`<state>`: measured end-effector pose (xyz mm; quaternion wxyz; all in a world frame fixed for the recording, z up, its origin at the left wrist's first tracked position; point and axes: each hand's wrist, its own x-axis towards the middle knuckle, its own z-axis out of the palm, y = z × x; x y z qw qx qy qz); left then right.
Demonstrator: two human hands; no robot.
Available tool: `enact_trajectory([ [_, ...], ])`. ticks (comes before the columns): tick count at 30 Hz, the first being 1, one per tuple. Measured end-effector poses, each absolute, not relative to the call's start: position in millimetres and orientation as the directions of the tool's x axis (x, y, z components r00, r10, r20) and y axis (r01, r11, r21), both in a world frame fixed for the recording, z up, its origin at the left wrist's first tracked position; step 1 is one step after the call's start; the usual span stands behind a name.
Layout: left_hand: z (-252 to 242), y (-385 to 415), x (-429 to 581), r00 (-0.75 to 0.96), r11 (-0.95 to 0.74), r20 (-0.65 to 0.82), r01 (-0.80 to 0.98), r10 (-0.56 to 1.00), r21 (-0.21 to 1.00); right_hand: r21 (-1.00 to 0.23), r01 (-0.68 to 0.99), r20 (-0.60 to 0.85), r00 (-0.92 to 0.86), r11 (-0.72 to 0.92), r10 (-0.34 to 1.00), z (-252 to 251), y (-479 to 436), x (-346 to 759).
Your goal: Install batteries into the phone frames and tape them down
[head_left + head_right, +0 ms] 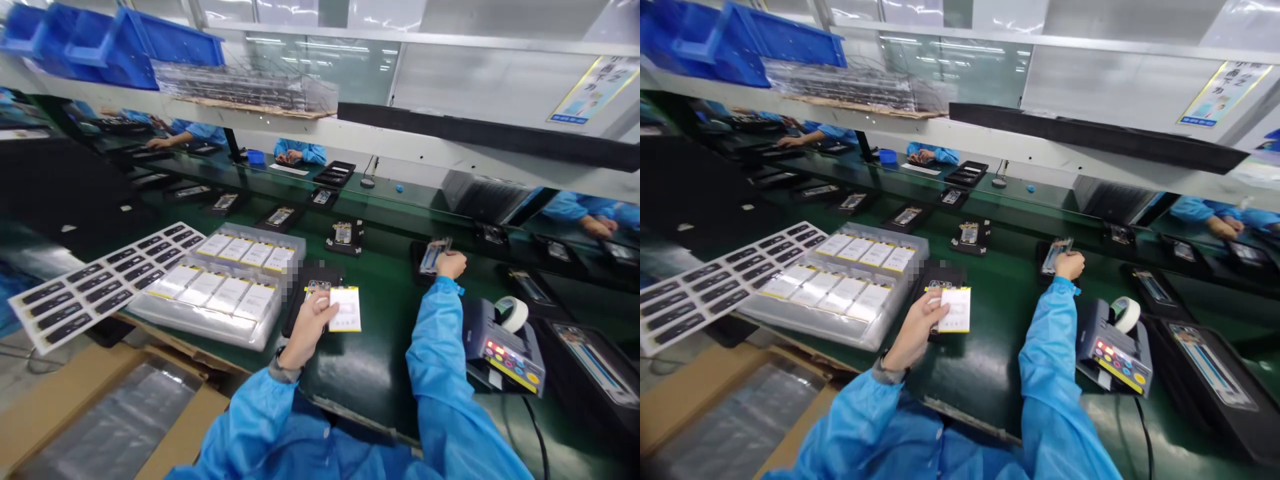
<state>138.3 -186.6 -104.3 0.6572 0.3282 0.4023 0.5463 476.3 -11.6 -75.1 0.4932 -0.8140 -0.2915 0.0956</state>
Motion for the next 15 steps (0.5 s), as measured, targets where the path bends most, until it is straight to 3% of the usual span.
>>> enact_trajectory([
  [7, -83, -131, 183, 0.090, -0.037, 0.069, -0.316, 0.994, 0.948, -0.999, 0.015, -0.033, 0.586, -0.052, 0.810, -116, -101, 389],
  [15, -113, -156, 195, 0.279, 0.055, -0.012, -0.147, 0.960, 0.988, -0.898, -0.436, -0.105, 0.352, 0.064, 0.930, -148, -203, 339],
])
